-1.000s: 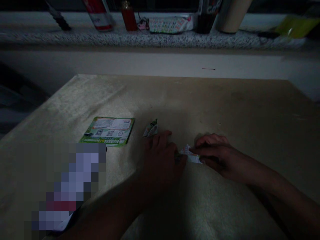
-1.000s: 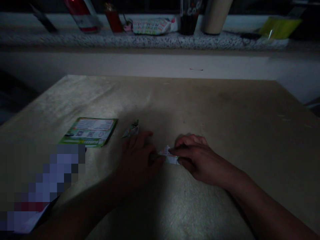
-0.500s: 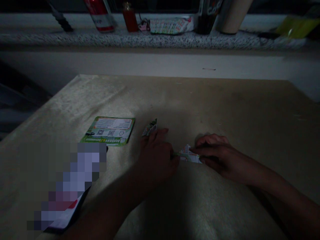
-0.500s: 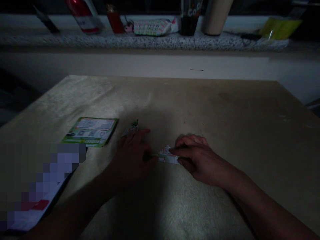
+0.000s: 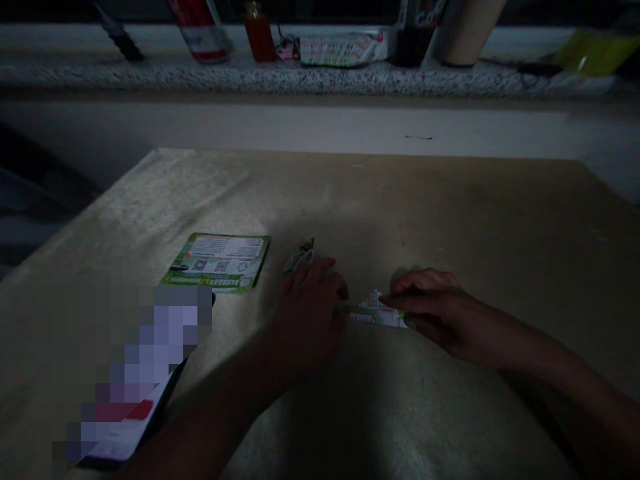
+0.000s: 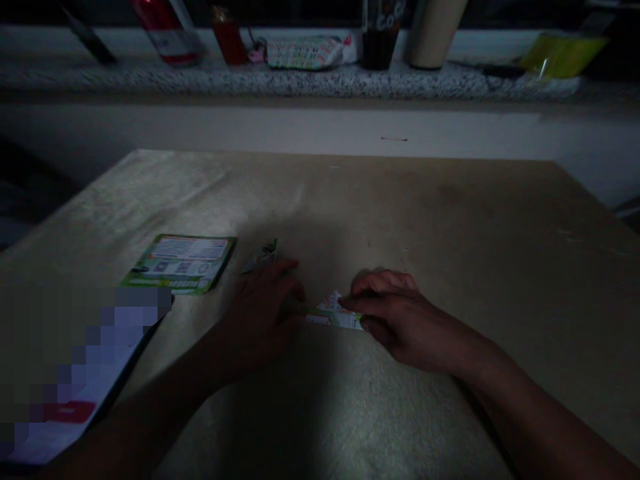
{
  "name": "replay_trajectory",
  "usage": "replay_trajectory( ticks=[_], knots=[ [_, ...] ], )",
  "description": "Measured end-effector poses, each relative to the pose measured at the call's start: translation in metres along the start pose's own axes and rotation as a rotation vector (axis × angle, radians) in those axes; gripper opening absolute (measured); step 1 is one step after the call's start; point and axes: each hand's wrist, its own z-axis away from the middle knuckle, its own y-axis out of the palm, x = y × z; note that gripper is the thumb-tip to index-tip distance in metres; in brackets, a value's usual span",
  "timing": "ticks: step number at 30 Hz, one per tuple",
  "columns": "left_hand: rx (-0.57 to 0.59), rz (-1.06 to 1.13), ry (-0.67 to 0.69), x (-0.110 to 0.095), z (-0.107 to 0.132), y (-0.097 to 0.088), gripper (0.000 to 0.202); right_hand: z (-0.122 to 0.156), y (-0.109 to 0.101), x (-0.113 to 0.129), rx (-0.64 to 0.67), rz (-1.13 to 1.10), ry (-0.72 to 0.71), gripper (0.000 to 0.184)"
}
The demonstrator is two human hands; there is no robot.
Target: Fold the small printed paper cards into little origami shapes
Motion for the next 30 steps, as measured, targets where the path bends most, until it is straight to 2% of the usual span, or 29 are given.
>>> replay_trajectory(
  ticks=[6,9,14,22,25,30],
  knots=[
    [-0.01,0.007,0.098,-0.003,0.006,0.006,0.024,0.001,-0.003,0.004,0.014,-0.007,-0.003,0.06],
    [-0.049,0.021,0.203,-0.006,0.008,0.011,0.022,0.002,-0.004,0.008,0.006,-0.009,0.012,0.065],
    [-0.004,0.068,0.393,-0.013,0.005,0.02,0.016,0.001,-0.003,0.008,-0.003,-0.014,0.002,0.065],
    [-0.028,-0.012,0.485,-0.008,-0.001,0.031,0.016,0.001,0.002,0.006,-0.068,-0.029,-0.021,0.065],
    [-0.055,-0.005,0.48,-0.007,-0.001,0.031,0.018,0.0,0.006,0.006,-0.147,-0.027,-0.03,0.057],
    [-0.127,0.104,0.454,-0.008,0.001,0.025,0.018,-0.004,0.012,0.005,-0.364,-0.026,-0.132,0.025]
  ],
)
